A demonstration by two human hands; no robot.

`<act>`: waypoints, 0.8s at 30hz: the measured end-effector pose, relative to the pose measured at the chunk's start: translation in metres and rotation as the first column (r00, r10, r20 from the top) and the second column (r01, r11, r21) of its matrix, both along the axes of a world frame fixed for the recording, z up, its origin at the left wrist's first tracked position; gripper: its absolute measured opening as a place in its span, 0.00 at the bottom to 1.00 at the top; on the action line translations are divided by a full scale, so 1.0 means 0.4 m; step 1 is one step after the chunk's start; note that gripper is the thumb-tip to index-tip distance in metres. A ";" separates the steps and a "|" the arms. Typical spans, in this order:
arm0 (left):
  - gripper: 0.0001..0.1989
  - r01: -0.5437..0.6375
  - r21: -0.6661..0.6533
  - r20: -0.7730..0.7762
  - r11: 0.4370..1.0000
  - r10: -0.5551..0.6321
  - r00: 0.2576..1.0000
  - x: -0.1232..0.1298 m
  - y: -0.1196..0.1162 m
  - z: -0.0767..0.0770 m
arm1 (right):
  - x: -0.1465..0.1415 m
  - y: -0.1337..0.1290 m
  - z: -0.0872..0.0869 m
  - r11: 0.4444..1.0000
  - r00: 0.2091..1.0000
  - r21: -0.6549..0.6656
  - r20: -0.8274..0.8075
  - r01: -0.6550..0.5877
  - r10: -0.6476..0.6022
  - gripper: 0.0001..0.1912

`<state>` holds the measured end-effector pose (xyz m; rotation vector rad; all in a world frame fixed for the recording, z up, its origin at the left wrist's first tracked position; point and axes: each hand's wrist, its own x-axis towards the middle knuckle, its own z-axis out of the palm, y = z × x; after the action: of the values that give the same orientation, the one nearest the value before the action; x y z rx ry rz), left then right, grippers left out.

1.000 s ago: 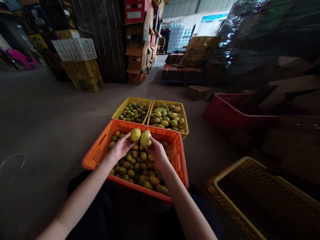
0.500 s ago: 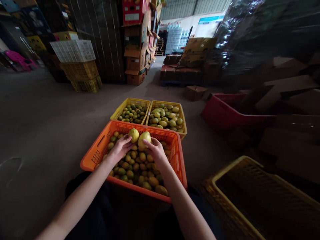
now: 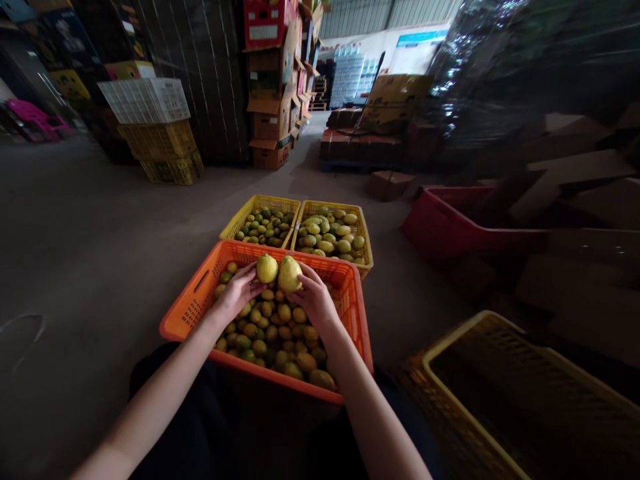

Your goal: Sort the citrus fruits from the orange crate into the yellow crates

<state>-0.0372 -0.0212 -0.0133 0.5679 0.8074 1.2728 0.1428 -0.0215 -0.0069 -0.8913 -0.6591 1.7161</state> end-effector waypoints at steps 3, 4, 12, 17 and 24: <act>0.12 0.003 0.080 -0.092 0.997 0.004 0.996 0.008 -0.010 0.001 | -0.005 -0.004 -0.003 0.999 1.000 0.041 0.003 -0.023 0.023 0.21; 0.13 0.019 0.106 -0.130 0.994 -0.005 0.992 0.011 -0.015 0.003 | -0.008 -0.007 -0.004 0.997 0.999 0.069 0.022 -0.030 0.028 0.20; 0.19 0.101 0.161 -0.221 0.982 -0.064 0.973 0.010 -0.021 0.000 | -0.029 -0.021 -0.012 0.989 0.995 0.148 0.096 -0.018 0.004 0.19; 0.14 0.027 0.037 -0.108 0.999 -0.023 0.994 0.015 -0.006 -0.022 | -0.022 0.005 -0.037 0.993 1.000 0.117 0.012 0.006 -0.007 0.16; 0.08 0.029 -0.094 0.087 0.995 -0.021 0.996 0.023 -0.006 -0.020 | -0.021 0.000 -0.037 0.975 0.998 0.217 0.032 0.048 -0.056 0.14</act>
<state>-0.0280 -0.0236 -0.0213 0.4430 0.7821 1.2207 0.1343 -0.0217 -0.0216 -0.7825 -0.8244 1.5497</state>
